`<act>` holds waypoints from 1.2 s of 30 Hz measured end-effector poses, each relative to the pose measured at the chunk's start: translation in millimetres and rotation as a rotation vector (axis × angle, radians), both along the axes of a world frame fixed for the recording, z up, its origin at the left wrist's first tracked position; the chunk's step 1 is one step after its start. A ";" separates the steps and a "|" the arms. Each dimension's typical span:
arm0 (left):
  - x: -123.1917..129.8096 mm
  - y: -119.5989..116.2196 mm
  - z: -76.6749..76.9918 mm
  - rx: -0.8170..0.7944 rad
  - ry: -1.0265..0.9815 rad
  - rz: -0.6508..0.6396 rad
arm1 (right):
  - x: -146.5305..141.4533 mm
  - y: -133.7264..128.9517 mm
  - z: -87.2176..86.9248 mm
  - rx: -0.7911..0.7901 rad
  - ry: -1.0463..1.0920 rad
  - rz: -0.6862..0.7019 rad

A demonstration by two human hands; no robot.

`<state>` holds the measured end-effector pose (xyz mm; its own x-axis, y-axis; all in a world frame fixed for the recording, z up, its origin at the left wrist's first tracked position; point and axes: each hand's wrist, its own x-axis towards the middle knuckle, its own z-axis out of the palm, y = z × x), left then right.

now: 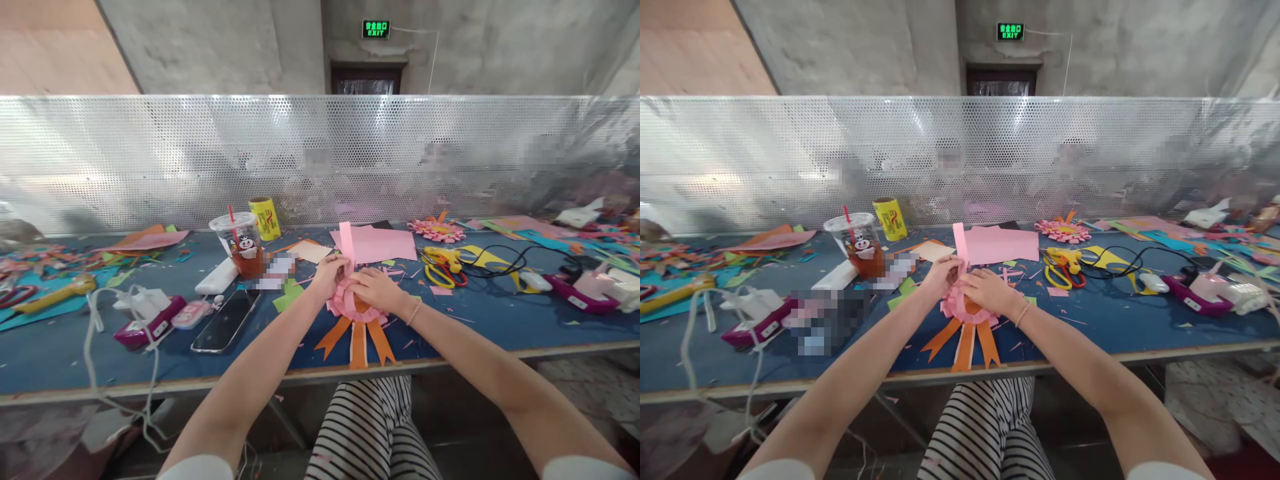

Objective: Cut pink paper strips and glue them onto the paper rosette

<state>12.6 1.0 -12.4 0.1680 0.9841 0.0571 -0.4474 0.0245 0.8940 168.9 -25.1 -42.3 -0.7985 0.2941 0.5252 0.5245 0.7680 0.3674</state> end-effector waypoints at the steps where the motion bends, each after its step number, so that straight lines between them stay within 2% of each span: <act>1: 0.7 0.2 -0.2 0.009 -0.013 -0.006 | 1.4 1.5 -1.4 -0.008 0.006 0.012; 8: 1.0 -2.8 4.4 0.018 -0.029 0.041 | 1.1 0.3 0.9 -0.152 0.150 0.172; 15: -0.1 -2.4 4.9 0.062 0.017 0.087 | 2.2 -4.4 5.7 -0.315 0.304 0.172; 23: -2.8 4.3 -1.1 0.124 0.092 0.103 | 3.6 -4.3 7.2 -0.372 0.375 0.175; 31: -1.1 2.3 -2.8 0.219 0.332 0.071 | 4.6 -5.2 13.8 -0.579 0.791 0.021; 36: 4.6 -9.5 1.3 0.283 0.480 -0.017 | 3.3 -3.3 15.9 -0.776 1.043 0.034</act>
<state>17.1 -8.5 -11.1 0.2558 0.9385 0.2321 0.0097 -0.2426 0.9701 172.2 -28.4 -26.4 -0.1322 0.7871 0.6025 0.2678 0.6136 -0.7429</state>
